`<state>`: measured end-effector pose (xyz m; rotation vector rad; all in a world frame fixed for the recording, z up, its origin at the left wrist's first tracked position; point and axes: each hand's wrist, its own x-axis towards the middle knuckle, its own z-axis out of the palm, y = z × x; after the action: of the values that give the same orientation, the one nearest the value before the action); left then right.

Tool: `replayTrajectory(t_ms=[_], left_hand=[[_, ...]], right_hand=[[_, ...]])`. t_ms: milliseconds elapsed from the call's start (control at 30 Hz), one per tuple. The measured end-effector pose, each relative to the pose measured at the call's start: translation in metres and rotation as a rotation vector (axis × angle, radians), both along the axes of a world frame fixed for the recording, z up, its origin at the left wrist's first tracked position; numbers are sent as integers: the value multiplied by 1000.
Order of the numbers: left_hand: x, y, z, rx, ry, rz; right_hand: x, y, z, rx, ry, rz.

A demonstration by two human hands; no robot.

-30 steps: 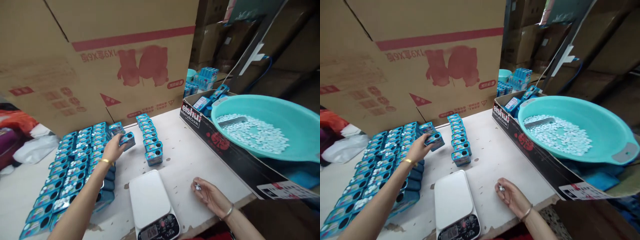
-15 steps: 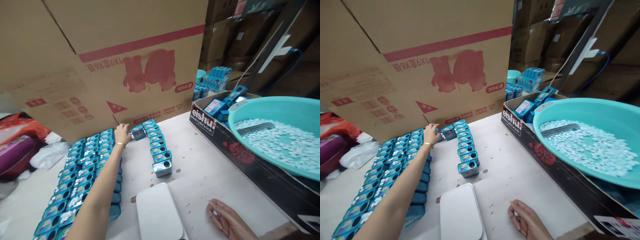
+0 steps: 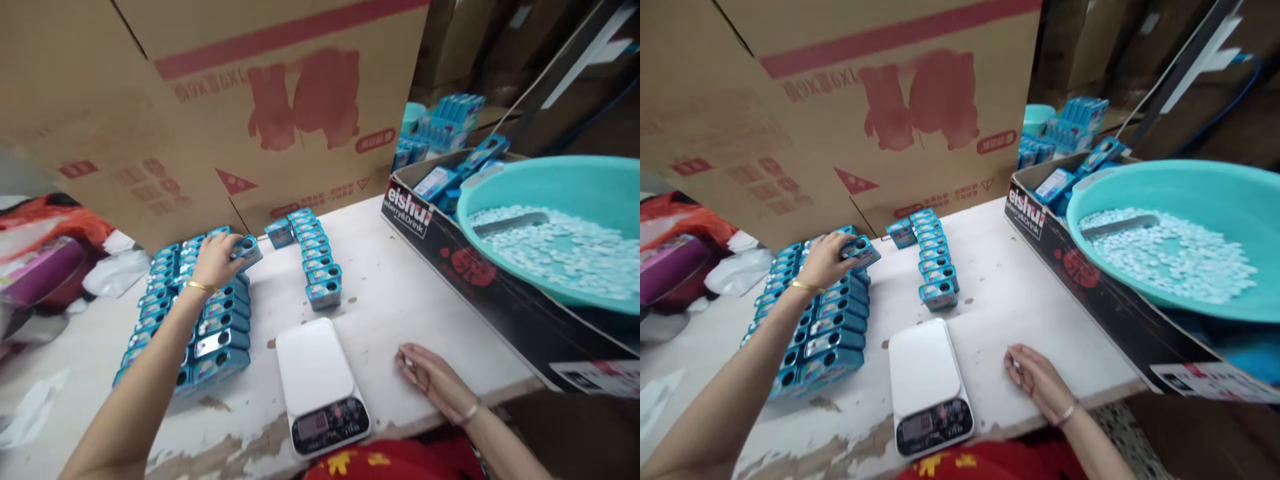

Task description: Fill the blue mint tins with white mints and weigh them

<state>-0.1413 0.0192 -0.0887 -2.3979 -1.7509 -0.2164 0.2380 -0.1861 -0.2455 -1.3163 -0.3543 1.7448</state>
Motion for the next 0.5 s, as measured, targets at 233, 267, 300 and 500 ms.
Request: replayTrajectory(t_ms=[233, 267, 300, 500], left_hand=[[76, -152, -19, -266, -201, -332], [82, -163, -27, -278, -210, -348], [87, -170, -35, -279, -209, -356], [88, -183, -46, -222, -272, -359]], right_hand=[[2, 3, 21, 21, -8, 207], [2, 2, 25, 36, -9, 237], [1, 1, 27, 52, -11, 265], [-2, -7, 39, 119, -14, 388]])
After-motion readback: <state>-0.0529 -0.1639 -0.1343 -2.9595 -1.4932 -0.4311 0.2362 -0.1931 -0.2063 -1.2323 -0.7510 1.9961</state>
